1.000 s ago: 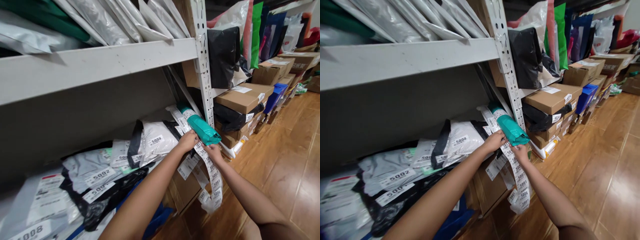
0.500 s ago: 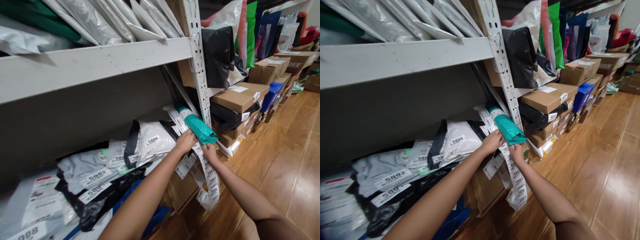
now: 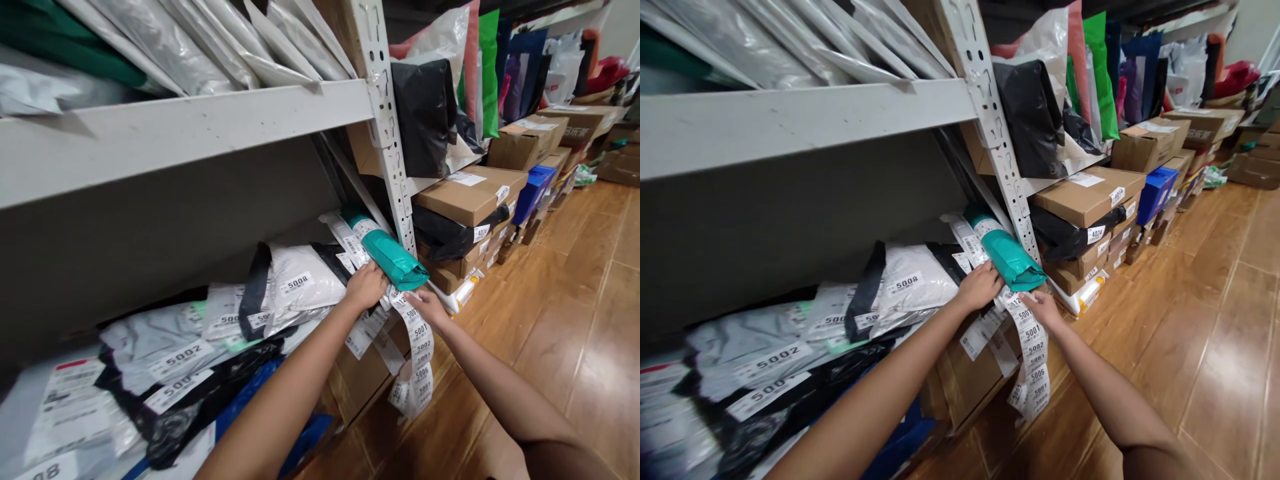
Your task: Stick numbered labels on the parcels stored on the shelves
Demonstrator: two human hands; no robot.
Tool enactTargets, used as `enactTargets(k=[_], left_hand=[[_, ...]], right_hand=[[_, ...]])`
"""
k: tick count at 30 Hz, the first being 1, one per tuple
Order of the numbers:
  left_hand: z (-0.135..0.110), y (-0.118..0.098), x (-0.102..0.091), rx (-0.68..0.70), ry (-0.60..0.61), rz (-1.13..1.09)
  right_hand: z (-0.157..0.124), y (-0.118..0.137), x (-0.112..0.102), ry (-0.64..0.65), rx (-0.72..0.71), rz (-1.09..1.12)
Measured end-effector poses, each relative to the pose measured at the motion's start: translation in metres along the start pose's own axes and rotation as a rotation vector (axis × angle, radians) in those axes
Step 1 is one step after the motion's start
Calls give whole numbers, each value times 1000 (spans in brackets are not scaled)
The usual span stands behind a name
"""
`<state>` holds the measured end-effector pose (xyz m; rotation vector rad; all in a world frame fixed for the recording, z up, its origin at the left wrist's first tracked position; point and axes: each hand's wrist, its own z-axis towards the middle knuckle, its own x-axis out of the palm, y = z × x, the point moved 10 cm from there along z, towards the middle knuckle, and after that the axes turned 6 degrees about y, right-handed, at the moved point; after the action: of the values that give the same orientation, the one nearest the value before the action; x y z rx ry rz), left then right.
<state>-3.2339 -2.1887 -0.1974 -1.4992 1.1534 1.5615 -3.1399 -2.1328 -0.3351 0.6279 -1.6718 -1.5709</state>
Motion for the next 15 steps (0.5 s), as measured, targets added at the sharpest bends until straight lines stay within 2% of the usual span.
enactTargets(k=[3,7,11,15], left_hand=[[2,4,1,4,62,-135],[5,8,3,1,141,-279],[5,6,6,59,133,-259],[4,5,9,62,108,-174]], right_hand=[[2,12,8,75,-78,-83],[8,9,20,100,-77,-110],[13,-4,24,60,-4,-87],[16,-1,24,44,-50,-146]])
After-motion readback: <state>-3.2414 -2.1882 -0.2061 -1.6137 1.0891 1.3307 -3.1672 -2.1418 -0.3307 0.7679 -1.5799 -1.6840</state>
